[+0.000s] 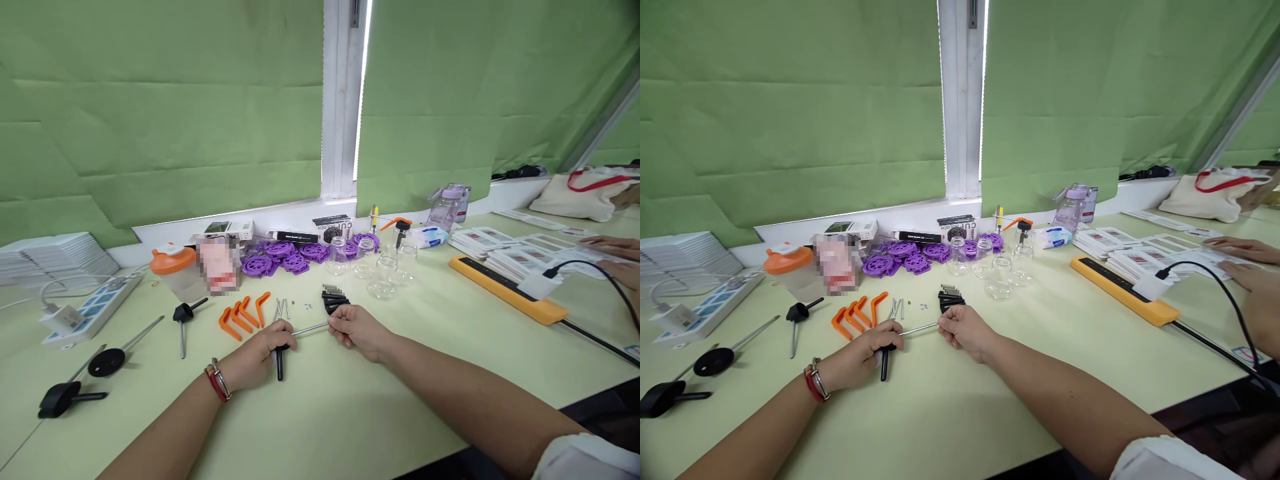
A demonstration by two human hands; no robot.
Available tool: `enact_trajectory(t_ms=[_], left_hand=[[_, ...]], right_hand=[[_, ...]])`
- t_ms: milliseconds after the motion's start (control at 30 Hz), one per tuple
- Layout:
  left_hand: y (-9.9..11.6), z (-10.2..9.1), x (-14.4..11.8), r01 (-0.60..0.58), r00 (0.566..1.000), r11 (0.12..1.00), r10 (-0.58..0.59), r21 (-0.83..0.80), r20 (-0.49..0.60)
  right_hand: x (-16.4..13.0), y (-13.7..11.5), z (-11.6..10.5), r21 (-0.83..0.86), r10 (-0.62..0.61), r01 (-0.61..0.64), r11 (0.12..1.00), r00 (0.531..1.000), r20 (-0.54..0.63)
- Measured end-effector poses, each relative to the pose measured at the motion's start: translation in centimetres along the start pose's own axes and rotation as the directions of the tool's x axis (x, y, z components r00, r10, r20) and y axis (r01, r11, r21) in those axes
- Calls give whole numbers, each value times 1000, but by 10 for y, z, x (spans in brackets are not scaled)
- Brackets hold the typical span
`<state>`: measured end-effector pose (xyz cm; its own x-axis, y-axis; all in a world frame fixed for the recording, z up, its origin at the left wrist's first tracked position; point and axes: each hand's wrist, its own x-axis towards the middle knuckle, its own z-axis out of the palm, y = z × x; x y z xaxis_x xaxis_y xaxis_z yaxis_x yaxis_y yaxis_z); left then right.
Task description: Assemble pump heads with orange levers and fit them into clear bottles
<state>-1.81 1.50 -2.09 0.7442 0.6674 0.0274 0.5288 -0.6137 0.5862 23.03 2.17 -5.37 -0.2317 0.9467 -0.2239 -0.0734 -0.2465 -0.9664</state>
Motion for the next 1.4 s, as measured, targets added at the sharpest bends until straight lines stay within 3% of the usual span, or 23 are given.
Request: enact_trajectory(t_ms=[567,1033,1233,1400], left_hand=[[1,-2,0,7,999,1000,-7,-25,31],[2,-1,1,11,1000,999,-10,-49,20],[2,0,-1,7,1000,998,-7,-65,-8],[4,0,-2,2,1000,997,-2,-74,1]], right_hand=[[-6,-5,4,-265,53,-40,963,998,42],[-7,-6,6,-303,33,-6,953,996,85],[-4,-1,6,-246,-25,38,968,998,53],[-4,0,6,-316,-45,62,947,997,60]])
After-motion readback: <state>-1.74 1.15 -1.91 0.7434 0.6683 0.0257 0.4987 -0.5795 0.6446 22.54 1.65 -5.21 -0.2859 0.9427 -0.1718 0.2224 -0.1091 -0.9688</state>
